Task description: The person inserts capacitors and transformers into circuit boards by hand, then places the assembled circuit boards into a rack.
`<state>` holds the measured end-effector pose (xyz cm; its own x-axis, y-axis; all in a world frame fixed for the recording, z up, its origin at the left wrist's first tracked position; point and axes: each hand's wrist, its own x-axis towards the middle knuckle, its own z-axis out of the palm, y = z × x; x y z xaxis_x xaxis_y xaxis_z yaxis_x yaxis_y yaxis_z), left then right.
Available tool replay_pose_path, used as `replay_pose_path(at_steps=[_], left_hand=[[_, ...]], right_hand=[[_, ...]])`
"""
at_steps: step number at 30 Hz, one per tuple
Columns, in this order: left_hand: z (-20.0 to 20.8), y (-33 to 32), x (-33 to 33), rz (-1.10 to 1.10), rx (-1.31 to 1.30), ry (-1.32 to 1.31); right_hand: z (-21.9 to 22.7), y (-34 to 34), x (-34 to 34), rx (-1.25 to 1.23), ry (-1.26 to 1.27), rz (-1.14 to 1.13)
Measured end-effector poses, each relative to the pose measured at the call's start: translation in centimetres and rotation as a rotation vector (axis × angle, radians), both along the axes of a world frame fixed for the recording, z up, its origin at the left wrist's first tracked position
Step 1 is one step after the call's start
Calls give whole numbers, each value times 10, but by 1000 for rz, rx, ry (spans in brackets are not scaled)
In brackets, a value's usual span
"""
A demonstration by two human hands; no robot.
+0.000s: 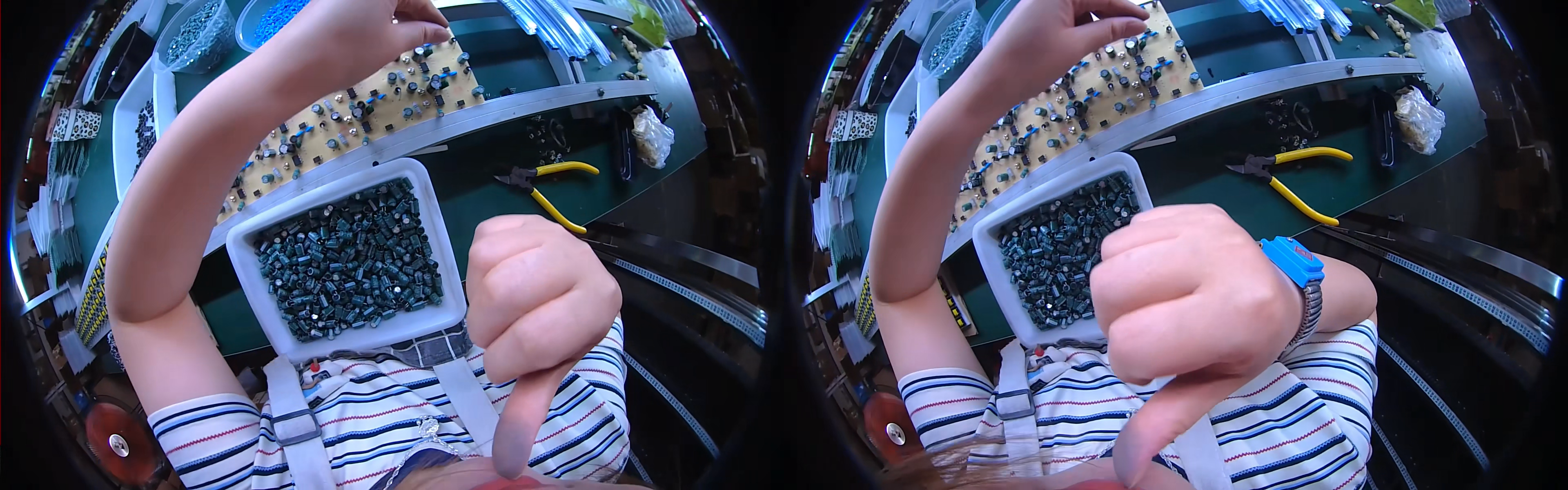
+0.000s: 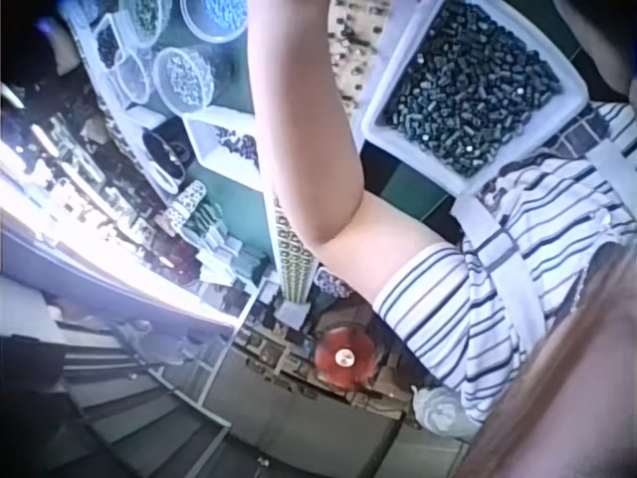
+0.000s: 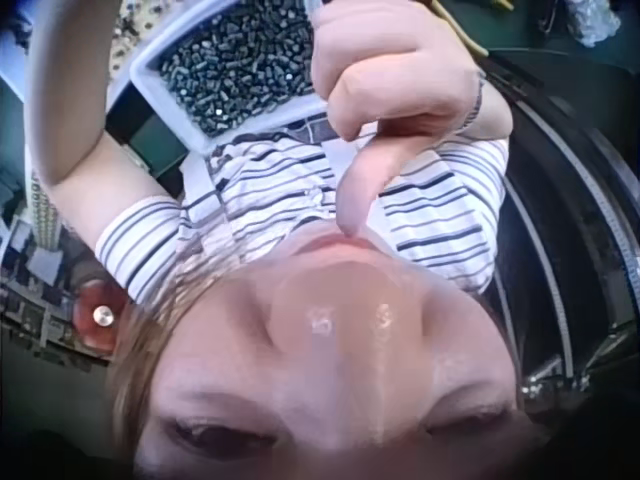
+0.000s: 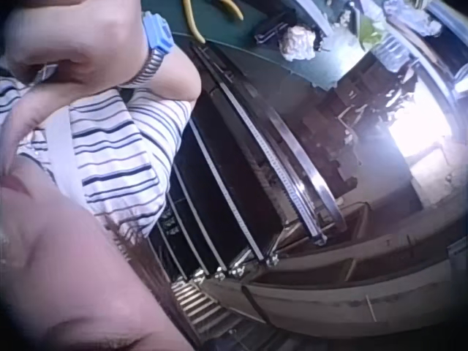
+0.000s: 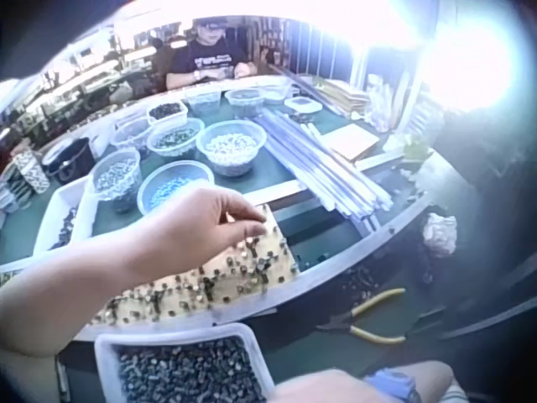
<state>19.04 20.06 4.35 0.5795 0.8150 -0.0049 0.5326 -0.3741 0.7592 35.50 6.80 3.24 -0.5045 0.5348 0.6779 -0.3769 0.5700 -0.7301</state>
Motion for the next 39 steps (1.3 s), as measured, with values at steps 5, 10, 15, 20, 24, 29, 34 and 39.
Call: replay_pose_path(at_steps=[5,10,15,20,24,29,34,39], left_hand=[[-17,22,18,-62,320,118],[-18,30,23,-40,254,128],[-7,35,28,-43,115,121],[-1,39,34,-34,136,198],[-14,44,35,-118,288,223],[-27,53,31,-254,488,214],[-30,54,29,-345,595,184],[-33,55,30,-380,710,240]], right_hand=[[-3,1,14,-21,-29,50],[-5,4,26,-12,-13,39],[-26,-1,32,-39,40,2],[-54,-16,1,158,-515,-129],[-68,-22,-5,234,-685,-107],[-72,-24,-5,210,-624,-126],[-73,-26,-7,199,-604,-138],[-73,-27,-9,196,-606,-152]])
